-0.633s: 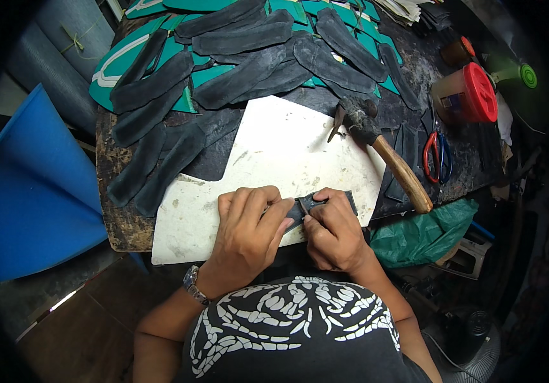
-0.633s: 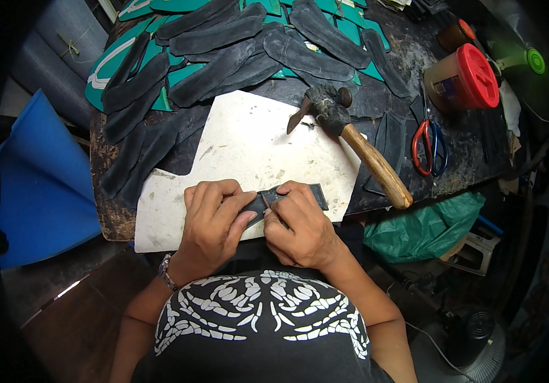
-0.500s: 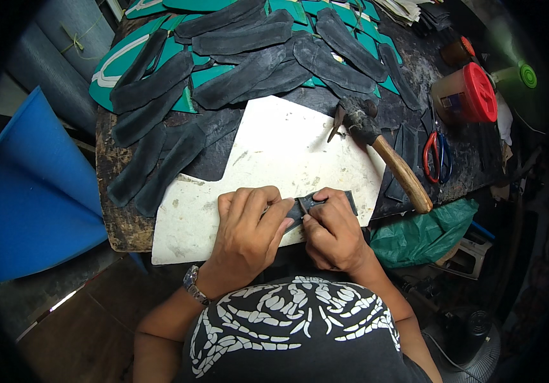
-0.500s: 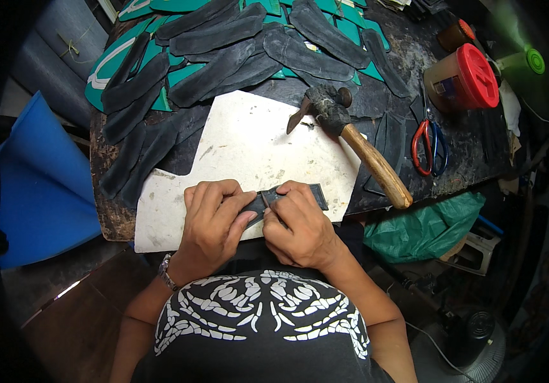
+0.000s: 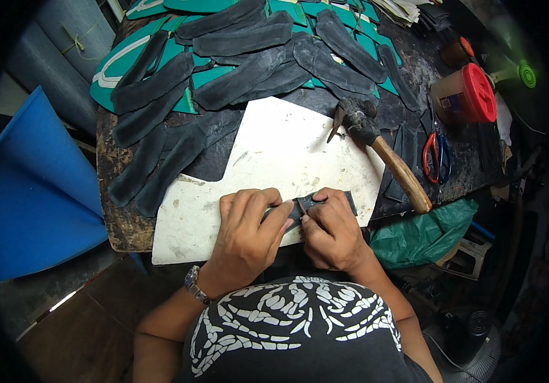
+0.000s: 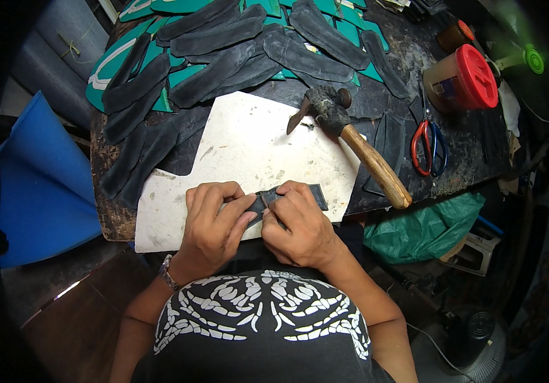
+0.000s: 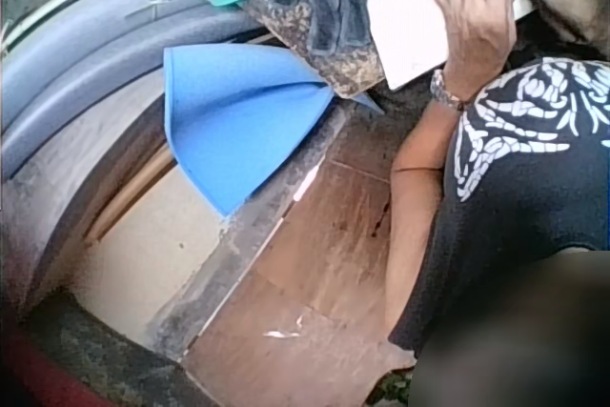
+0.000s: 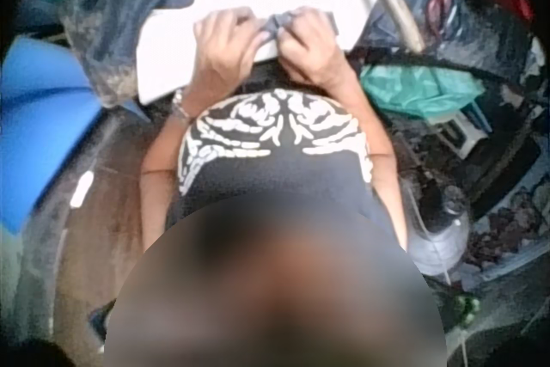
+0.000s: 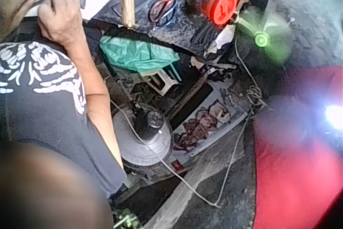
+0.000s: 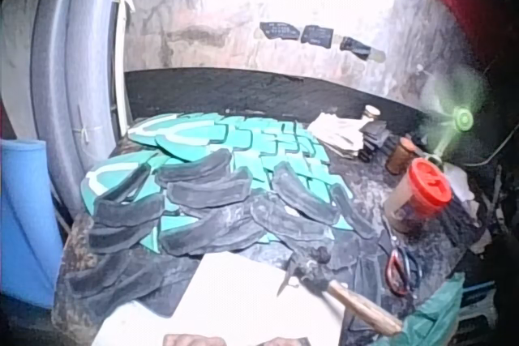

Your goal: The person cuts a black rubber piece with scissors, then repeatedly hammers it on a white board and uses a small metal tool to shape its edges. The person handles multiple similar rubber pieces on the table and continues the same sequence on another piece.

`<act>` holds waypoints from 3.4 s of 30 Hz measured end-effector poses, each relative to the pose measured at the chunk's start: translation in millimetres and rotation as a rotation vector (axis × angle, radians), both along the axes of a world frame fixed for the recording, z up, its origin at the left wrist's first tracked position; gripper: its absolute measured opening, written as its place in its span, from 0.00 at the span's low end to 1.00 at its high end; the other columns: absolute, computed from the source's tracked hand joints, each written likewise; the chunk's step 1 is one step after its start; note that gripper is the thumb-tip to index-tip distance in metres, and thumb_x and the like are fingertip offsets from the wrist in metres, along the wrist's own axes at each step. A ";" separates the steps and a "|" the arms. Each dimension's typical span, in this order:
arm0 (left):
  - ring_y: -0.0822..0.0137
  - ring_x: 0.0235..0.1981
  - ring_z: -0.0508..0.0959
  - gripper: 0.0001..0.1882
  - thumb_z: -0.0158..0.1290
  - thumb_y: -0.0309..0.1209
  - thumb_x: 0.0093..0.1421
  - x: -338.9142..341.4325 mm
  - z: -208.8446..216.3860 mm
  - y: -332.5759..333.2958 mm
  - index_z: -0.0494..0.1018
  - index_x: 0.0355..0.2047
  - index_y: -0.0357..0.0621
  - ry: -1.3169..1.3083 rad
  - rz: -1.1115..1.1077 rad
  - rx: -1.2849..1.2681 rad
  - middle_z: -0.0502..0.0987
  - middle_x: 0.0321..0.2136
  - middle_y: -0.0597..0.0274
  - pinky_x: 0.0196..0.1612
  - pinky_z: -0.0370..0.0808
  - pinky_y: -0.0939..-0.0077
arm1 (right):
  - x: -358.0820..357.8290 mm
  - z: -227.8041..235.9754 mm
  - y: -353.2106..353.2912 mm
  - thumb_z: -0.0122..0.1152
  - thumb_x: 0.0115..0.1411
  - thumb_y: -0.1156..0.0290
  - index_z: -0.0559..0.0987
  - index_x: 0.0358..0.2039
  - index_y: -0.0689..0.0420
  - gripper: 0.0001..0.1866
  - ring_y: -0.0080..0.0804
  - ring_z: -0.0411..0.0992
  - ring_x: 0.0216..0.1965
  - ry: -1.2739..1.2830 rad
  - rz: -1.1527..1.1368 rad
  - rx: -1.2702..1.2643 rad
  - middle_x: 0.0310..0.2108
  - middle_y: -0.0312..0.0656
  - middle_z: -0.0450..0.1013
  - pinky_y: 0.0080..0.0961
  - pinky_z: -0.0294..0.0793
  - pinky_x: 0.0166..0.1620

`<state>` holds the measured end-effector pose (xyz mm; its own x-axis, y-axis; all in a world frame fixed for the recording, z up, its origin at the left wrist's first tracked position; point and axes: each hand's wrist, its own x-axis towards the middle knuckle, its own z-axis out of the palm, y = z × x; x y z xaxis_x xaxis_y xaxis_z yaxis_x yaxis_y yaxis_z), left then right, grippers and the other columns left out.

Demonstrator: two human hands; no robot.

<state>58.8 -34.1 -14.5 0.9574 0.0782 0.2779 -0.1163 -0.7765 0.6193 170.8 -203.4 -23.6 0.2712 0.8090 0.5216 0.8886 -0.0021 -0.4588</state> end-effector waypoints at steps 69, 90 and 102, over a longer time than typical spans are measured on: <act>0.61 0.38 0.74 0.14 0.61 0.25 0.58 -4.3 -2.8 -4.3 0.78 0.44 0.35 -0.047 0.045 0.053 0.74 0.37 0.59 0.43 0.67 0.62 | 1.6 0.7 0.0 0.66 0.50 0.73 0.74 0.31 0.61 0.11 0.39 0.68 0.29 0.032 0.047 -0.040 0.27 0.42 0.66 0.46 0.73 0.49; 0.55 0.33 0.75 0.13 0.54 0.19 0.58 -1.2 3.6 1.8 0.76 0.45 0.35 0.017 0.197 -0.220 0.75 0.31 0.54 0.42 0.69 0.62 | 3.2 2.7 2.4 0.69 0.44 0.71 0.73 0.31 0.59 0.15 0.39 0.68 0.29 0.064 0.032 -0.044 0.26 0.41 0.64 0.44 0.72 0.49; 0.59 0.35 0.74 0.14 0.63 0.19 0.53 -8.2 1.2 -0.5 0.79 0.41 0.38 -0.048 0.086 -0.010 0.75 0.33 0.59 0.41 0.68 0.65 | 2.6 2.3 3.0 0.68 0.42 0.72 0.73 0.29 0.60 0.14 0.40 0.68 0.29 0.106 0.026 -0.024 0.26 0.41 0.63 0.43 0.71 0.49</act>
<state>50.6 -34.6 -13.3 0.9327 0.1627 0.3218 -0.0790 -0.7786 0.6225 173.3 -200.4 -21.3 0.3027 0.8281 0.4719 0.8351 0.0082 -0.5500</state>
